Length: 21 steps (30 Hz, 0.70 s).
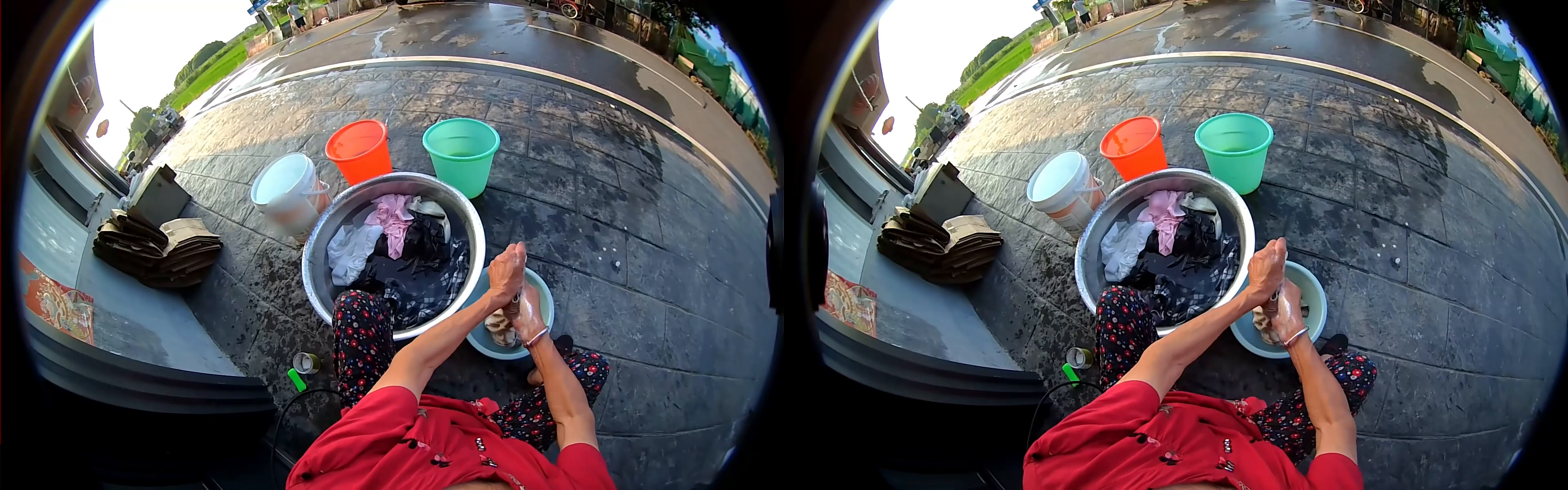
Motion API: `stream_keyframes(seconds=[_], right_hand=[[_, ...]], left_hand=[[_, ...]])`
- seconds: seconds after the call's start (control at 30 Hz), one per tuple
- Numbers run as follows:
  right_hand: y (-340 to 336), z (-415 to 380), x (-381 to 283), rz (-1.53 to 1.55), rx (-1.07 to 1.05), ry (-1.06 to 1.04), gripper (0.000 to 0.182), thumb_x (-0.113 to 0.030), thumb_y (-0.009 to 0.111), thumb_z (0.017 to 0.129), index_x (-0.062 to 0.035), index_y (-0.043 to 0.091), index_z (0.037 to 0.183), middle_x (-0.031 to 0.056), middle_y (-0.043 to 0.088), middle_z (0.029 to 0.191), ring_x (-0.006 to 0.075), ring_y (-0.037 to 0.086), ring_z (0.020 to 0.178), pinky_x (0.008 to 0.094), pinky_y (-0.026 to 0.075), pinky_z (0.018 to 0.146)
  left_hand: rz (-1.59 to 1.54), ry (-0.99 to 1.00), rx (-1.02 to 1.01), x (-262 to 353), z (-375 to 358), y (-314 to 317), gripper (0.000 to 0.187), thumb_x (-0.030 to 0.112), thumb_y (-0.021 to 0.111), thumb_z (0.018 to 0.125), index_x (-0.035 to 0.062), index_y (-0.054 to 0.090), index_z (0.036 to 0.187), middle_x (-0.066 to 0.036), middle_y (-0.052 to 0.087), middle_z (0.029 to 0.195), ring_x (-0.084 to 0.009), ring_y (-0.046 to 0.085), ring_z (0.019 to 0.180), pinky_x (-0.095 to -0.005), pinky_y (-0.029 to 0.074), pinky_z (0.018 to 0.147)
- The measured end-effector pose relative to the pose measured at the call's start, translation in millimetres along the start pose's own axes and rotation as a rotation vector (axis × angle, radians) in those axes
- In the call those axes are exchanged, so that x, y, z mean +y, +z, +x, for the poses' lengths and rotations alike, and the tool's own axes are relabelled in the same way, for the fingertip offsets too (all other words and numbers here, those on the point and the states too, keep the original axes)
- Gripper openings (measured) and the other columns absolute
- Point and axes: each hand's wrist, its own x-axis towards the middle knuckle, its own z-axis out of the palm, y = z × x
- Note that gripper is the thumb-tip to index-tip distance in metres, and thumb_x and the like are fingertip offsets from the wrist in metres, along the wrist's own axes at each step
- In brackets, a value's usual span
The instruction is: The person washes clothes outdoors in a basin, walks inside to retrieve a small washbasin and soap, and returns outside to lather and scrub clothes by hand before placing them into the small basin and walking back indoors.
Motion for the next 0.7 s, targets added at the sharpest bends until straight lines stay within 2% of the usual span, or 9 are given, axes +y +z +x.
stream_keyframes(seconds=[0.03, 0.13, 0.17, 0.23, 0.33, 0.37, 0.6, 0.63, 0.7], right_hand=[[4.6, 3.9, -5.9, 0.393, 0.104, 0.27, 0.018, -0.024, 0.048, 0.09, -0.0094, 0.054, 0.082, -0.0026, 0.051, 0.072, 0.0102, 0.053, 0.068, 0.0265, 0.045, 0.061], [-34.4, 23.1, 18.7, 0.449, -0.136, 0.115, 0.025, -0.03, 0.041, 0.093, -0.0131, 0.049, 0.076, -0.0011, 0.05, 0.073, 0.0123, 0.053, 0.07, 0.0274, 0.044, 0.062], [-50.0, 25.7, 42.4, 1.06, -0.378, 0.209, 0.026, -0.032, 0.038, 0.094, -0.0141, 0.047, 0.078, -0.0009, 0.05, 0.076, 0.0122, 0.053, 0.07, 0.0273, 0.043, 0.063], [-39.0, 20.8, 48.2, 1.275, -0.322, 0.103, 0.025, -0.033, 0.036, 0.095, -0.015, 0.048, 0.082, -0.0011, 0.05, 0.077, 0.0124, 0.052, 0.068, 0.0274, 0.043, 0.063], [-16.3, 12.5, 22.2, 0.252, 0.022, 0.102, 0.024, -0.034, 0.043, 0.093, -0.0125, 0.052, 0.088, -0.004, 0.049, 0.076, 0.007, 0.049, 0.066, 0.0227, 0.039, 0.055], [-18.5, 5.2, 0.3, 0.435, -0.058, 0.432, 0.021, -0.028, 0.044, 0.092, -0.0109, 0.054, 0.085, -0.0046, 0.047, 0.066, 0.0056, 0.047, 0.052, 0.0206, 0.035, 0.045], [-15.5, 10.8, -16.0, 0.314, 0.075, 0.06, 0.021, -0.027, 0.049, 0.09, -0.0112, 0.054, 0.077, -0.0031, 0.048, 0.067, 0.0114, 0.05, 0.059, 0.0271, 0.04, 0.052], [-32.5, 19.8, 14.8, 0.747, -0.377, -0.154, 0.027, -0.036, 0.043, 0.092, -0.0127, 0.053, 0.083, -0.0029, 0.047, 0.071, 0.0142, 0.049, 0.065, 0.0298, 0.042, 0.06], [-51.6, 24.1, 73.4, 1.435, -0.144, 0.341, 0.034, -0.044, 0.038, 0.092, -0.0135, 0.052, 0.086, -0.0029, 0.047, 0.075, 0.0151, 0.051, 0.071, 0.0305, 0.043, 0.064]], left_hand=[[0.009, 0.03, 0.026, 5.7, -9.0, -4.7, 0.011, 0.015, 0.042, 0.088, 0.005, 0.045, 0.092, -0.016, 0.054, 0.081, -0.0384, 0.057, 0.072, -0.0465, 0.044, 0.059], [-0.252, 0.07, 0.103, 39.8, -41.3, -1.3, 0.02, 0.024, 0.046, 0.09, 0.007, 0.048, 0.08, -0.019, 0.053, 0.069, -0.0405, 0.055, 0.069, -0.0469, 0.042, 0.059], [-0.255, 0.068, 0.107, 40.2, -43.5, 8.8, 0.02, 0.024, 0.046, 0.09, 0.007, 0.048, 0.08, -0.019, 0.053, 0.069, -0.0405, 0.055, 0.069, -0.0469, 0.042, 0.059], [-0.004, 0.502, 0.076, 38.6, -45.4, 20.0, 0.034, 0.021, 0.054, 0.08, 0.0094, 0.056, 0.112, -0.011, 0.06, 0.082, -0.0276, 0.063, 0.072, -0.0377, 0.049, 0.052], [-0.206, 0.174, 0.152, 23.7, -2.0, 6.5, 0.029, 0.029, 0.045, 0.091, 0.0076, 0.047, 0.071, -0.019, 0.053, 0.067, -0.0411, 0.054, 0.062, -0.0486, 0.04, 0.055], [-0.14, 0.096, 0.102, 12.3, 10.2, 4.3, 0.028, 0.028, 0.043, 0.092, 0.0068, 0.048, 0.075, -0.018, 0.053, 0.066, -0.0395, 0.055, 0.063, -0.0479, 0.04, 0.054], [-0.338, 0.004, 0.009, 30.1, -28.8, -0.6, 0.042, 0.042, 0.039, 0.093, 0.0041, 0.046, 0.075, -0.023, 0.047, 0.065, -0.0431, 0.051, 0.068, -0.044, 0.039, 0.059], [-0.325, 0.118, -0.003, 44.7, -40.4, 0.2, 0.037, 0.04, 0.043, 0.092, 0.0063, 0.045, 0.077, -0.02, 0.055, 0.07, -0.0435, 0.053, 0.068, -0.0485, 0.04, 0.059], [-0.298, 0.183, 0.007, 48.9, -36.7, 1.5, 0.038, 0.041, 0.044, 0.091, 0.0063, 0.045, 0.075, -0.02, 0.053, 0.068, -0.0432, 0.053, 0.066, -0.0479, 0.04, 0.057]])
